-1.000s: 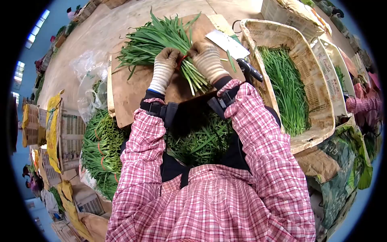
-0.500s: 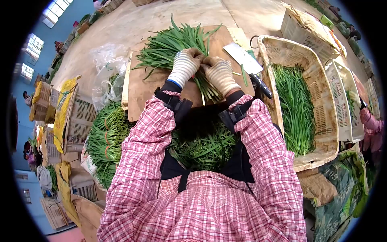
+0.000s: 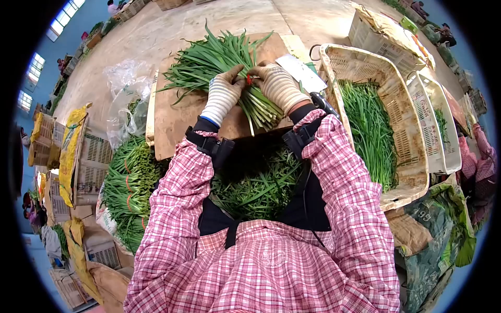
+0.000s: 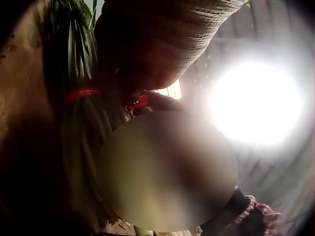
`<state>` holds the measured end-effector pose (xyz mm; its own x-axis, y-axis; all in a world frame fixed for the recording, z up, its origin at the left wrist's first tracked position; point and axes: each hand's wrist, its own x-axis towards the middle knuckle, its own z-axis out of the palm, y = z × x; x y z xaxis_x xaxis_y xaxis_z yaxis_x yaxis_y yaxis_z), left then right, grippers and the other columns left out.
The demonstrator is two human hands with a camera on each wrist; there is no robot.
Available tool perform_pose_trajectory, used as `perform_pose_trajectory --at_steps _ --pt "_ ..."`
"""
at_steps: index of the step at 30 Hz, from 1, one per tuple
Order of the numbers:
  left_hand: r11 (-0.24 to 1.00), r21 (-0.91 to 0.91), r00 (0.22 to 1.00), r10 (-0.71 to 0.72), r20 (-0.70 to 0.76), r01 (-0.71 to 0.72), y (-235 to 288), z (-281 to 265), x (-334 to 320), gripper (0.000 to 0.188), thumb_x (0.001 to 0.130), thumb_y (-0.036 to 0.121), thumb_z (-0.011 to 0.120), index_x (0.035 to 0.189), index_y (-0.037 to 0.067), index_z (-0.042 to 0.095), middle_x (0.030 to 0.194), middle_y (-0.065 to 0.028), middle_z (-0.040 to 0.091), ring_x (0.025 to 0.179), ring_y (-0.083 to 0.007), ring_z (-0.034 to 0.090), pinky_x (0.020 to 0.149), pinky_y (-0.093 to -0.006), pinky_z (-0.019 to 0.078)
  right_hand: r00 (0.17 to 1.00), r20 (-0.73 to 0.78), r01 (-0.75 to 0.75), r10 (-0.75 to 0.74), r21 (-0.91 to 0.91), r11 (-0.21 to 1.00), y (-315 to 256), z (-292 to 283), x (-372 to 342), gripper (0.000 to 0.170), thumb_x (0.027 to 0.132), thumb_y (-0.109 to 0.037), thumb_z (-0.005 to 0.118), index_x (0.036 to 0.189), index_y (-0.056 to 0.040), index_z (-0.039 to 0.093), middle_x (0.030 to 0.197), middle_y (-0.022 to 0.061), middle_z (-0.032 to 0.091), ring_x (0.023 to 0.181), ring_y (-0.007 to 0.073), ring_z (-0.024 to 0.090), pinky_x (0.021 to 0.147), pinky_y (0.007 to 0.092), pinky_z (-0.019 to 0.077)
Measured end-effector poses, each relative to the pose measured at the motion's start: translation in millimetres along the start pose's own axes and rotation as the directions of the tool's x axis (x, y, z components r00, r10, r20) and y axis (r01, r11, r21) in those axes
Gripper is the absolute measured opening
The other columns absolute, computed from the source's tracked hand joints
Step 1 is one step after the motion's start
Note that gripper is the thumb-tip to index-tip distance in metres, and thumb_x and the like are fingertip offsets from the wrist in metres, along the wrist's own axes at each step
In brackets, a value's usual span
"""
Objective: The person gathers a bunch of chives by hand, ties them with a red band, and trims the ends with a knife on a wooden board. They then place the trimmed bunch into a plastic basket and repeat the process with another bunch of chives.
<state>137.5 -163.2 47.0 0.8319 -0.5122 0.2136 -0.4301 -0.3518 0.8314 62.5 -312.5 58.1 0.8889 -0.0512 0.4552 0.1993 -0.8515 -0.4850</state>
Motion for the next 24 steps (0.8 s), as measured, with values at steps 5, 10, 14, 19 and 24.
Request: perform_pose_trajectory --at_steps 5,10,14,19,24 --pt "0.994 0.099 0.999 0.041 0.032 -0.044 -13.2 1.8 5.9 0.048 0.080 0.002 0.060 0.128 0.003 0.054 0.082 -0.0082 0.069 0.072 -0.0095 0.060 0.069 -0.0241 0.0498 0.986 0.047 -0.160 0.158 0.030 0.987 -15.0 -0.5 5.5 0.021 0.079 -0.019 0.060 0.095 -0.0077 0.068 0.089 0.0178 0.066 0.086 0.0351 0.063 0.078 0.0415 0.0497" --pt "0.925 0.328 0.981 0.194 0.026 -0.192 5.4 3.4 -7.8 0.069 0.077 0.006 0.061 0.141 0.010 0.037 0.082 -0.0128 0.068 0.074 -0.0233 0.066 0.070 -0.0322 0.0523 0.941 0.137 -0.323 0.309 0.095 0.942 -14.1 -4.4 7.2 0.028 0.080 -0.023 0.059 0.101 -0.0065 0.068 0.093 0.0201 0.066 0.088 0.0341 0.064 0.080 0.0391 0.0496" --pt "0.871 0.462 0.974 0.218 -0.060 -0.166 13.6 6.8 -9.9 0.071 0.077 0.012 0.063 0.142 0.015 0.037 0.082 -0.0161 0.067 0.073 -0.0330 0.065 0.068 -0.0389 0.0522 0.960 0.094 -0.280 0.264 0.301 0.911 -4.8 -10.3 8.4 0.032 0.083 -0.023 0.059 0.103 0.0000 0.066 0.090 0.0156 0.069 0.085 0.0255 0.066 0.077 0.0333 0.0503" --pt "0.885 0.435 0.981 0.194 -0.028 -0.163 16.7 5.6 -8.4 0.071 0.078 0.009 0.062 0.143 0.014 0.035 0.082 -0.0148 0.067 0.072 -0.0301 0.066 0.070 -0.0365 0.0526 0.896 0.292 -0.365 0.335 0.055 0.929 -12.4 -22.6 24.5 0.032 0.086 -0.026 0.058 0.105 -0.0020 0.066 0.096 0.0123 0.069 0.086 0.0190 0.064 0.079 0.0303 0.0492" --pt "0.997 0.034 0.998 0.062 0.002 -0.062 5.7 -3.6 -5.5 0.066 0.078 0.004 0.064 0.139 0.009 0.040 0.085 -0.0141 0.068 0.076 -0.0240 0.066 0.072 -0.0317 0.0520 0.944 0.246 -0.305 0.222 0.383 0.872 -2.6 -14.9 10.4 0.028 0.082 -0.024 0.065 0.101 -0.0033 0.068 0.088 0.0113 0.070 0.082 0.0204 0.065 0.077 0.0314 0.0495"
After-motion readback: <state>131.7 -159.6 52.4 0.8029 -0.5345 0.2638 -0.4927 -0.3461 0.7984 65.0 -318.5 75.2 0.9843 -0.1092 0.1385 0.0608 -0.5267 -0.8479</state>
